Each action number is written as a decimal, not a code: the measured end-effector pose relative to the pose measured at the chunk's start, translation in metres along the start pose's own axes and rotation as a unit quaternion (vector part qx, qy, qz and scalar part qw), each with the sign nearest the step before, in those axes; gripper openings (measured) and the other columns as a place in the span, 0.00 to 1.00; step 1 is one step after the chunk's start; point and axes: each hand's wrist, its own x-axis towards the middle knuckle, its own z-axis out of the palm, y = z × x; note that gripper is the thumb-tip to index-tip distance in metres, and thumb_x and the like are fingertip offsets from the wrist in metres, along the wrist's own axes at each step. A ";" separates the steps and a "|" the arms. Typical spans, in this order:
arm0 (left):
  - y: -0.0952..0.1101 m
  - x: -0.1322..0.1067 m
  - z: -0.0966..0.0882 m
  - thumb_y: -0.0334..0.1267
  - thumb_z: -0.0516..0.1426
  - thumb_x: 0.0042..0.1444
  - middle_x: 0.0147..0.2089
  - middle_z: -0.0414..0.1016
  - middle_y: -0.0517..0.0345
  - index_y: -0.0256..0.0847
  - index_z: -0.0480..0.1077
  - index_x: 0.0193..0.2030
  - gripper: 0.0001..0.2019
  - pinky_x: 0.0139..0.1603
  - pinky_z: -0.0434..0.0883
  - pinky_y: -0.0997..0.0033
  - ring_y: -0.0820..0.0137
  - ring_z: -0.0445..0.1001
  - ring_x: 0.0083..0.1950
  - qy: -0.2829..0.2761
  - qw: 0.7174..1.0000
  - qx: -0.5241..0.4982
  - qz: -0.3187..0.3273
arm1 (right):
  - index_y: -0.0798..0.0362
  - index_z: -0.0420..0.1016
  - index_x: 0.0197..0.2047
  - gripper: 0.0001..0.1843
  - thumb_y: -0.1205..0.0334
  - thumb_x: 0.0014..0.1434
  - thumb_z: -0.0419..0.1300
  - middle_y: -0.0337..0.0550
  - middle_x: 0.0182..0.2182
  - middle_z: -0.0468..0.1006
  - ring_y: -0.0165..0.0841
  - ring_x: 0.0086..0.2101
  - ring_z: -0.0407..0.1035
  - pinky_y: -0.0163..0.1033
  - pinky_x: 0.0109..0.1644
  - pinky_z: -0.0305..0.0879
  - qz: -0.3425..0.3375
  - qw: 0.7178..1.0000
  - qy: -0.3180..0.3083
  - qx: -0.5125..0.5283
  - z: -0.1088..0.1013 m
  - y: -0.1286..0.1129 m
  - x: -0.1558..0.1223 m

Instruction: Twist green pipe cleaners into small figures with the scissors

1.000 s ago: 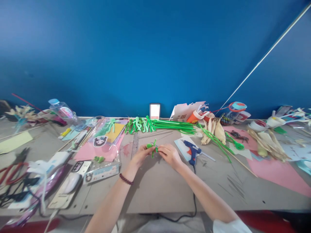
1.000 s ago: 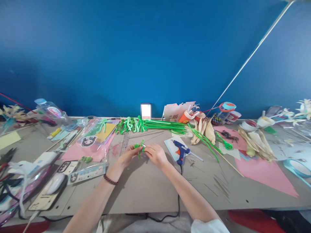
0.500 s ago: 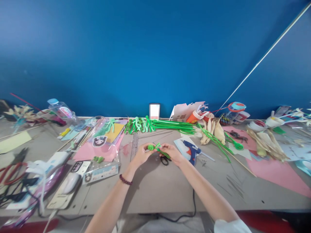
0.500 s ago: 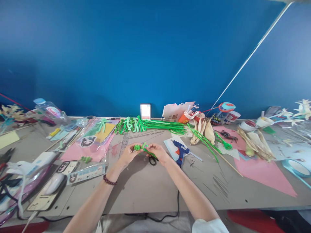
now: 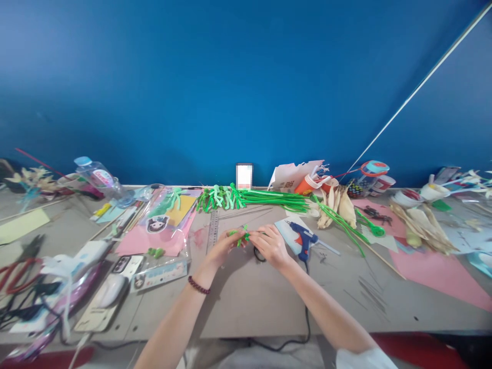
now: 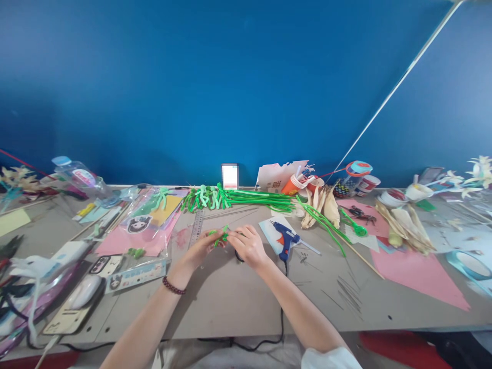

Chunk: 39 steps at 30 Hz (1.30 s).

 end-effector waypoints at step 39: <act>-0.011 0.009 -0.001 0.45 0.63 0.44 0.22 0.70 0.59 0.35 0.72 0.24 0.13 0.30 0.62 0.73 0.73 0.66 0.26 0.084 0.994 0.063 0.022 | 0.49 0.76 0.38 0.08 0.64 0.61 0.55 0.43 0.36 0.77 0.35 0.40 0.65 0.44 0.50 0.54 0.040 0.999 -0.021 -0.022 -0.002 -0.002 0.009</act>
